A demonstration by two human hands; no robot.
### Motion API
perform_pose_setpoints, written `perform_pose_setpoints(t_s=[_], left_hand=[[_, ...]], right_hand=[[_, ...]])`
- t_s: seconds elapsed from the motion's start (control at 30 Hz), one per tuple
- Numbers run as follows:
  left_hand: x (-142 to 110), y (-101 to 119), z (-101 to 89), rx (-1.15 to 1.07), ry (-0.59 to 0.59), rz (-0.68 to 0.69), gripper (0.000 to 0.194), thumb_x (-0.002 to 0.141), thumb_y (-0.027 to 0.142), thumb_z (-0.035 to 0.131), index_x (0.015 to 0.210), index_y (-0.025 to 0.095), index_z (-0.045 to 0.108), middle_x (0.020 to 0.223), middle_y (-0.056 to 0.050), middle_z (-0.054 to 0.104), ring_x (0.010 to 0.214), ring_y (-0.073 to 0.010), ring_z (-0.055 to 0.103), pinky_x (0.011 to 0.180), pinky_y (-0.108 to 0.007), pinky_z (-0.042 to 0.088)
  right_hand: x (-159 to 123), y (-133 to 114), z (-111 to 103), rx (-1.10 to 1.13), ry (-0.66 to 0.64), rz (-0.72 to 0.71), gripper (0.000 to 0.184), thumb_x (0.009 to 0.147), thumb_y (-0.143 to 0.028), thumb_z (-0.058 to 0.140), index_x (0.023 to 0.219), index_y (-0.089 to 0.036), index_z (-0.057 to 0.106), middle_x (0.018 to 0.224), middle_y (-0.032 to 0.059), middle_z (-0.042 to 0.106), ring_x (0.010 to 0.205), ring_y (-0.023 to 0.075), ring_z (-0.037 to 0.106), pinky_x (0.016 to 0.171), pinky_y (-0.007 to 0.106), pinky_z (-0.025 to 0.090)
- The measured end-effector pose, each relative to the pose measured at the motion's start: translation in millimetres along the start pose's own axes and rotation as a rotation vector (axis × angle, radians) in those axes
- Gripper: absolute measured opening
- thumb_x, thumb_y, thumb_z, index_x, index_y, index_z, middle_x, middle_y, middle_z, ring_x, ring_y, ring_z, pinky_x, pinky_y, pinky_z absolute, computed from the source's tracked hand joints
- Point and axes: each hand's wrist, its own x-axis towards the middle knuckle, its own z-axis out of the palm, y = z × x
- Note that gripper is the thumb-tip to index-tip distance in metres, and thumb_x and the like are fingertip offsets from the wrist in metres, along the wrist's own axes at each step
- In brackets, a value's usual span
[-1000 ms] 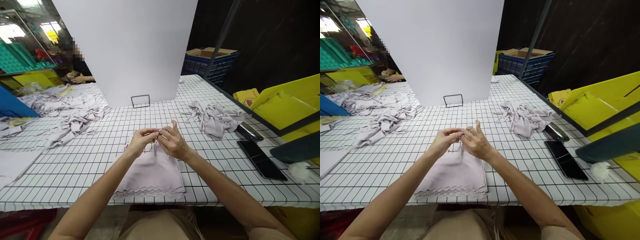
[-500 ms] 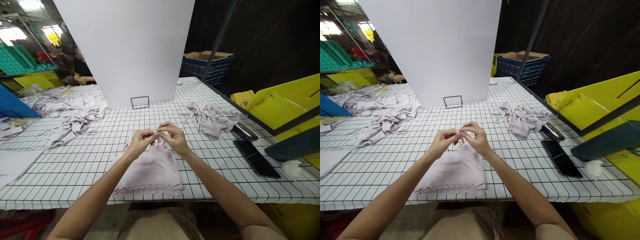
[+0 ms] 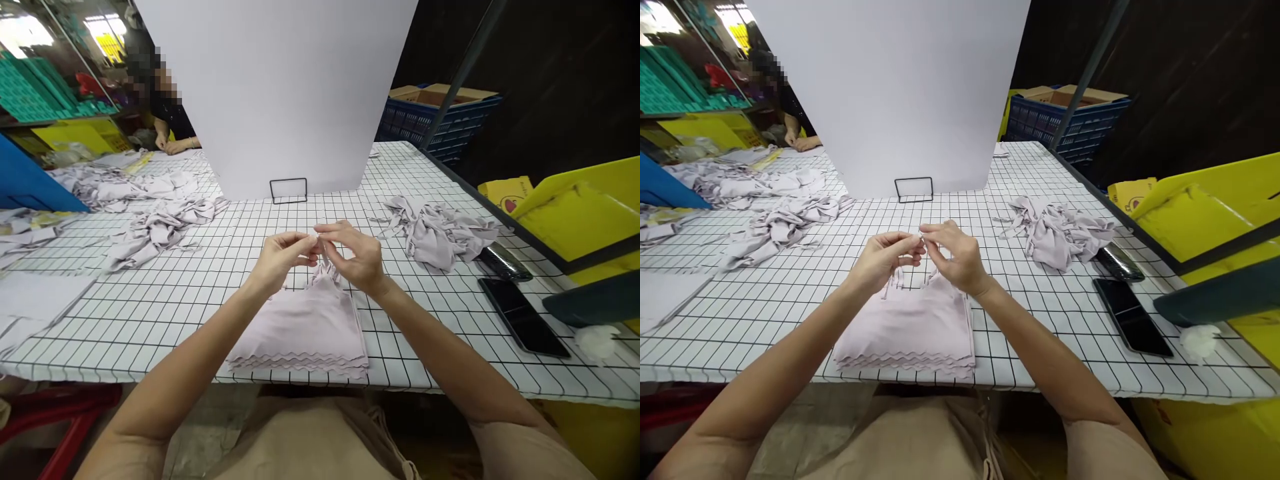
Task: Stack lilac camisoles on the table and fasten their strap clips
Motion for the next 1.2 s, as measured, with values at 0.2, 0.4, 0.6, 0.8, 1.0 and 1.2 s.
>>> perform_pose_setpoints(t_s=[0.2, 0.4, 0.6, 0.8, 1.0, 1.2], left_hand=[[2, 32, 7.5, 0.361, -0.096, 0.148, 0.018, 0.084, 0.028, 0.072, 0.074, 0.014, 0.076, 0.071, -0.007, 0.069, 0.061, -0.0121, 0.061, 0.059, -0.027, 0.049], [-1, 54, 16.6, 0.762, -0.118, 0.336, 0.027, 0.087, 0.018, 0.062, 0.060, 0.015, 0.067, 0.054, 0.000, 0.055, 0.048, -0.0073, 0.041, 0.047, -0.025, 0.028], [-9, 32, 14.3, 0.786, -0.078, 0.438, 0.026, 0.089, 0.017, 0.057, 0.064, 0.017, 0.064, 0.056, 0.002, 0.055, 0.052, -0.0085, 0.043, 0.050, -0.025, 0.032], [-33, -42, -14.1, 0.759, -0.077, 0.343, 0.007, 0.090, 0.025, 0.067, 0.091, 0.019, 0.069, 0.088, -0.003, 0.072, 0.081, -0.0167, 0.063, 0.074, -0.032, 0.050], [-57, -101, -31.6, 1.137, -0.020, 0.208, 0.024, 0.085, 0.025, 0.076, 0.106, 0.020, 0.066, 0.104, -0.005, 0.070, 0.104, -0.0266, 0.060, 0.092, -0.045, 0.040], [-57, -110, -33.6, 1.154, -0.016, 0.140, 0.025, 0.084, 0.035, 0.079, 0.099, 0.021, 0.064, 0.104, -0.003, 0.062, 0.102, -0.0234, 0.058, 0.091, -0.041, 0.033]], right_hand=[[30, -12, -27, 0.432, -0.381, 0.420, 0.030, 0.098, -0.044, 0.057, 0.107, -0.019, 0.071, 0.092, 0.0039, 0.071, 0.089, 0.0167, 0.066, 0.088, 0.038, 0.056], [57, -15, -43, 0.488, -0.511, 0.485, 0.031, 0.085, -0.048, 0.074, 0.083, -0.017, 0.074, 0.081, 0.0025, 0.071, 0.082, 0.0154, 0.064, 0.081, 0.034, 0.053], [42, -24, -45, 0.343, -0.438, 0.523, 0.027, 0.078, -0.043, 0.081, 0.081, -0.017, 0.076, 0.076, 0.0034, 0.069, 0.071, 0.0150, 0.061, 0.064, 0.030, 0.050], [9, -10, -36, 0.508, -0.395, 0.670, 0.027, 0.080, -0.043, 0.079, 0.083, -0.017, 0.072, 0.072, 0.0018, 0.067, 0.073, 0.0154, 0.064, 0.072, 0.033, 0.054], [-19, 1, -27, 0.449, -0.418, 0.765, 0.023, 0.079, -0.038, 0.078, 0.086, -0.018, 0.071, 0.085, 0.0042, 0.070, 0.082, 0.0174, 0.064, 0.078, 0.036, 0.053], [-44, 6, -8, 0.259, -0.463, 0.575, 0.009, 0.087, -0.028, 0.066, 0.083, -0.020, 0.066, 0.084, 0.0032, 0.067, 0.082, 0.0180, 0.061, 0.078, 0.037, 0.050]])
